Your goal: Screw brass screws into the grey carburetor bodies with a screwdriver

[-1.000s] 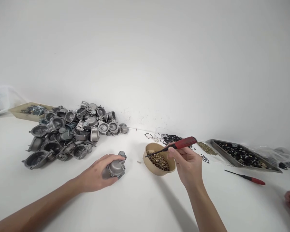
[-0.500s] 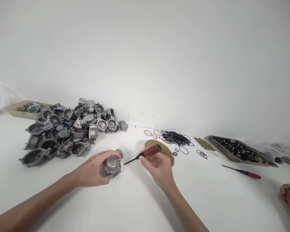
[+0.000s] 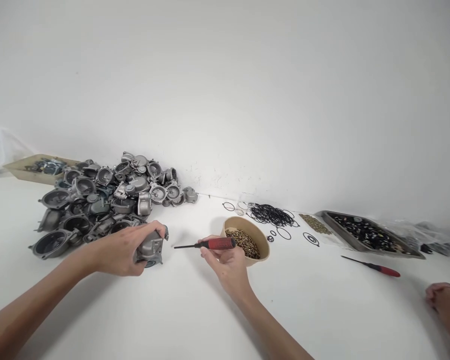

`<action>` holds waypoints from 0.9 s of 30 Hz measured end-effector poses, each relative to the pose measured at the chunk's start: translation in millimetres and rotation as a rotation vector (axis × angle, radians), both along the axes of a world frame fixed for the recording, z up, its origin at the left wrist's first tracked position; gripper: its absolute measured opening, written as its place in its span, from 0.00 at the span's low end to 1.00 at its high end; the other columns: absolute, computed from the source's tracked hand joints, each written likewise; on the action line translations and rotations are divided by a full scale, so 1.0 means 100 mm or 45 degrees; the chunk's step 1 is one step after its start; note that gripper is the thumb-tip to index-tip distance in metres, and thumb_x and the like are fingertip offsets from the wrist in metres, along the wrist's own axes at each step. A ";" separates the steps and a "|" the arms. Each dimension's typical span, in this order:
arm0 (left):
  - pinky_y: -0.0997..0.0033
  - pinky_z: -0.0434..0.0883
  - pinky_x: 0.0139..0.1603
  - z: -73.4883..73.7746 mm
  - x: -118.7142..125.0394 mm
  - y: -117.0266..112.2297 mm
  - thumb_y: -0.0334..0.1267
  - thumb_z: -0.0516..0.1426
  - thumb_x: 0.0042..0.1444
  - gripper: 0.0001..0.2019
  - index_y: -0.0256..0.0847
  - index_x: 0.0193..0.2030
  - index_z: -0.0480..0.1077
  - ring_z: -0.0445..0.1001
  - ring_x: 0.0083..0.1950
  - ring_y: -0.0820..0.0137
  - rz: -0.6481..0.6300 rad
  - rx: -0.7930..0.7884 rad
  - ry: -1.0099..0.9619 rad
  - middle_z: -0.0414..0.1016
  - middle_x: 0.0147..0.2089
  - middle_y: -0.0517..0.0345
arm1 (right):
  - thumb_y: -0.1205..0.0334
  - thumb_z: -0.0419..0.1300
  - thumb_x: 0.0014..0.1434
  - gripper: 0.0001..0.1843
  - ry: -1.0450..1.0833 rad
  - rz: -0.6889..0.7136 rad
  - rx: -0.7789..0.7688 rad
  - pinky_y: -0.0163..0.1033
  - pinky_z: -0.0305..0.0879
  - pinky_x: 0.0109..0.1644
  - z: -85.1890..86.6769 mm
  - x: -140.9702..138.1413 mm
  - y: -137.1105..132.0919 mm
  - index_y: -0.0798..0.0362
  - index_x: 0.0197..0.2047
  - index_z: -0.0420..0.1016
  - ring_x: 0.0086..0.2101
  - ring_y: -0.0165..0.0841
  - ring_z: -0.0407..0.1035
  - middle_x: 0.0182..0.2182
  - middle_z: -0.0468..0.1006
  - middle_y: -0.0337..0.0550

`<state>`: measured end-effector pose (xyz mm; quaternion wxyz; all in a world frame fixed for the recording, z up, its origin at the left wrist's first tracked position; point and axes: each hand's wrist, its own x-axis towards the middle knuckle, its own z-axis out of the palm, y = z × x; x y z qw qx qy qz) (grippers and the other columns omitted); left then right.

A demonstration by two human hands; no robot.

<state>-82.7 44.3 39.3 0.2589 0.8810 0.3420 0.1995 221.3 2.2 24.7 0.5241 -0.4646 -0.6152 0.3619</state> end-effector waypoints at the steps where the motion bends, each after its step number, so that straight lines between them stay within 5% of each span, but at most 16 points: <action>1: 0.71 0.71 0.44 0.00 0.00 0.00 0.29 0.57 0.49 0.29 0.51 0.60 0.62 0.76 0.42 0.64 0.001 -0.011 0.022 0.76 0.47 0.59 | 0.52 0.71 0.60 0.14 0.014 0.000 -0.002 0.47 0.80 0.45 -0.01 -0.02 -0.01 0.53 0.42 0.82 0.37 0.40 0.78 0.42 0.84 0.51; 27: 0.68 0.66 0.46 0.01 0.04 0.08 0.28 0.56 0.50 0.29 0.50 0.59 0.57 0.70 0.41 0.66 0.035 -0.131 0.032 0.70 0.43 0.62 | 0.50 0.72 0.60 0.14 0.092 0.199 -0.044 0.43 0.78 0.44 -0.13 -0.18 -0.07 0.52 0.41 0.82 0.40 0.41 0.79 0.38 0.83 0.49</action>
